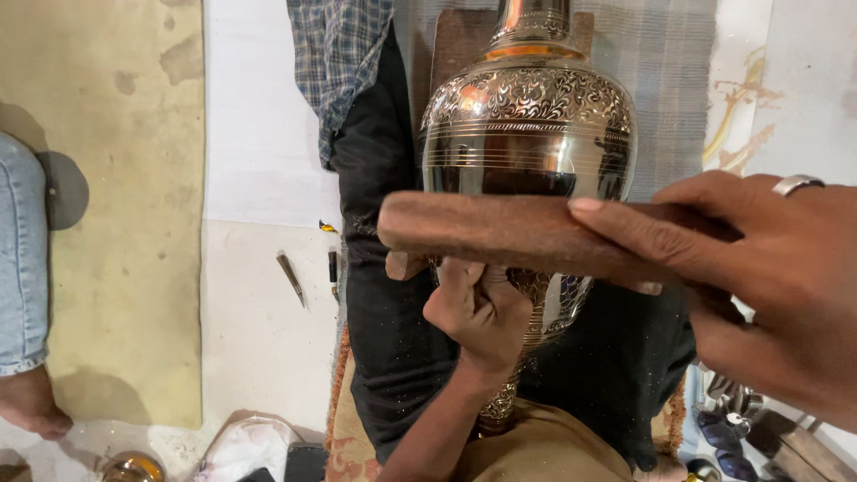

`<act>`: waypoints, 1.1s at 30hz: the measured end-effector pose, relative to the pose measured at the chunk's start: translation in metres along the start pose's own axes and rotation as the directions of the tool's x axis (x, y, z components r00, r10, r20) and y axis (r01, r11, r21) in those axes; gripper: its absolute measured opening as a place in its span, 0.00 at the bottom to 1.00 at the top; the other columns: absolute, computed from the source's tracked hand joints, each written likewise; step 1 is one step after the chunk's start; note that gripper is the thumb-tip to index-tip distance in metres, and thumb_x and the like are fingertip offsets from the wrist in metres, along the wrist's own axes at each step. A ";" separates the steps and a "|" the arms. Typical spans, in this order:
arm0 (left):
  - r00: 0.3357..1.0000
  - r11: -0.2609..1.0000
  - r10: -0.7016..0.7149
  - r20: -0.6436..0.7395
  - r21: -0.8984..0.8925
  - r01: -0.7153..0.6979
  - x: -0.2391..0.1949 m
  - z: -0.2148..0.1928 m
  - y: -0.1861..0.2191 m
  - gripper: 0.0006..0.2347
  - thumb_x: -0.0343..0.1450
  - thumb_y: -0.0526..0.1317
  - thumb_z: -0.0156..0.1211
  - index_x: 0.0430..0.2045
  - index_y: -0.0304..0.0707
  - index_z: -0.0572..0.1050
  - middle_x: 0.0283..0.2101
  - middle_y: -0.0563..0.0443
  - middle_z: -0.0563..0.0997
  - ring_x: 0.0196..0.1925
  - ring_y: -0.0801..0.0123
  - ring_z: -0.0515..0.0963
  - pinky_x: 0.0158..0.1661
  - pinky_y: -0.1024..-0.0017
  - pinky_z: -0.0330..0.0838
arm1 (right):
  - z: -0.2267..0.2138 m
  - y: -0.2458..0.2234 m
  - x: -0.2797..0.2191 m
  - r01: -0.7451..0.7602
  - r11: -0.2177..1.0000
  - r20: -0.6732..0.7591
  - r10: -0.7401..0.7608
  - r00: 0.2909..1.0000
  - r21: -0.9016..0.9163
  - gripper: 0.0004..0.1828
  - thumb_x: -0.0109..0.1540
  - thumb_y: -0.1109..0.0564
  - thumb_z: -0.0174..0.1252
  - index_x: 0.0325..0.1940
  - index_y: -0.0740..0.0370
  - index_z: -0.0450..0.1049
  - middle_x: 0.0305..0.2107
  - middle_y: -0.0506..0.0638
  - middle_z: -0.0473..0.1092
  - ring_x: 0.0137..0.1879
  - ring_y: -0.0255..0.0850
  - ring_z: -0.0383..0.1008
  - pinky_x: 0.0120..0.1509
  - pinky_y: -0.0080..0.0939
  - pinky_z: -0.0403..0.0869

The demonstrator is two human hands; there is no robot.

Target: The person uses a wooden mallet and a metal chisel to engrave a decorative floral pattern onto the surface of a silver-colored metal vase. The person repeatedly taps the chisel against the vase to create the design.

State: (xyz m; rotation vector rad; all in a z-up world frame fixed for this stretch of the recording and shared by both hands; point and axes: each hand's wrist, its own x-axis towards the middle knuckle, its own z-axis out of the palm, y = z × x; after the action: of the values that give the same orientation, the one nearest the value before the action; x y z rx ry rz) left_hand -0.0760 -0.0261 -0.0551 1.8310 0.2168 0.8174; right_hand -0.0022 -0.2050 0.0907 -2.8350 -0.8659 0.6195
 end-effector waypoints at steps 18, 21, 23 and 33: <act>0.992 0.997 -0.074 0.100 -0.030 0.077 0.004 -0.003 -0.001 0.12 0.63 0.22 0.51 0.38 0.26 0.75 0.25 0.49 0.78 0.22 0.73 0.78 0.25 0.74 0.72 | -0.027 -0.022 0.018 0.116 0.993 -0.030 -0.115 0.993 0.016 0.58 0.43 0.63 0.67 0.76 0.36 0.59 0.44 0.56 0.74 0.36 0.42 0.79 0.38 0.43 0.80; 0.986 0.997 -0.040 0.164 -0.056 0.050 0.009 -0.003 -0.003 0.10 0.66 0.22 0.52 0.37 0.31 0.76 0.27 0.50 0.79 0.23 0.73 0.80 0.25 0.76 0.74 | -0.022 -0.015 0.019 0.044 0.999 -0.014 -0.044 0.999 0.018 0.55 0.47 0.66 0.66 0.75 0.33 0.60 0.43 0.56 0.75 0.34 0.42 0.79 0.38 0.43 0.80; 0.970 0.998 0.036 0.240 -0.067 -0.021 0.012 -0.007 -0.007 0.14 0.66 0.22 0.50 0.42 0.31 0.76 0.32 0.49 0.82 0.26 0.72 0.83 0.28 0.75 0.76 | -0.017 -0.008 0.016 -0.005 0.999 -0.009 0.006 1.000 0.040 0.52 0.51 0.67 0.65 0.75 0.30 0.61 0.42 0.56 0.75 0.33 0.42 0.77 0.37 0.41 0.80; 0.696 0.974 0.228 0.681 -0.170 -0.153 0.070 -0.015 -0.023 0.25 0.61 0.21 0.54 0.54 0.38 0.74 0.37 0.50 0.86 0.31 0.69 0.86 0.30 0.76 0.80 | 0.065 0.014 -0.037 -0.256 0.652 -0.196 0.536 0.821 0.714 0.42 0.51 0.73 0.65 0.71 0.60 0.70 0.49 0.62 0.77 0.39 0.45 0.83 0.40 0.42 0.80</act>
State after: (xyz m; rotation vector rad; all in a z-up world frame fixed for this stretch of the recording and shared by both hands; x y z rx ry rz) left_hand -0.0282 0.0303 -0.0423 1.9544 -0.5102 0.2066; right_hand -0.0498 -0.2382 0.0418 -2.3203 0.0986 0.2746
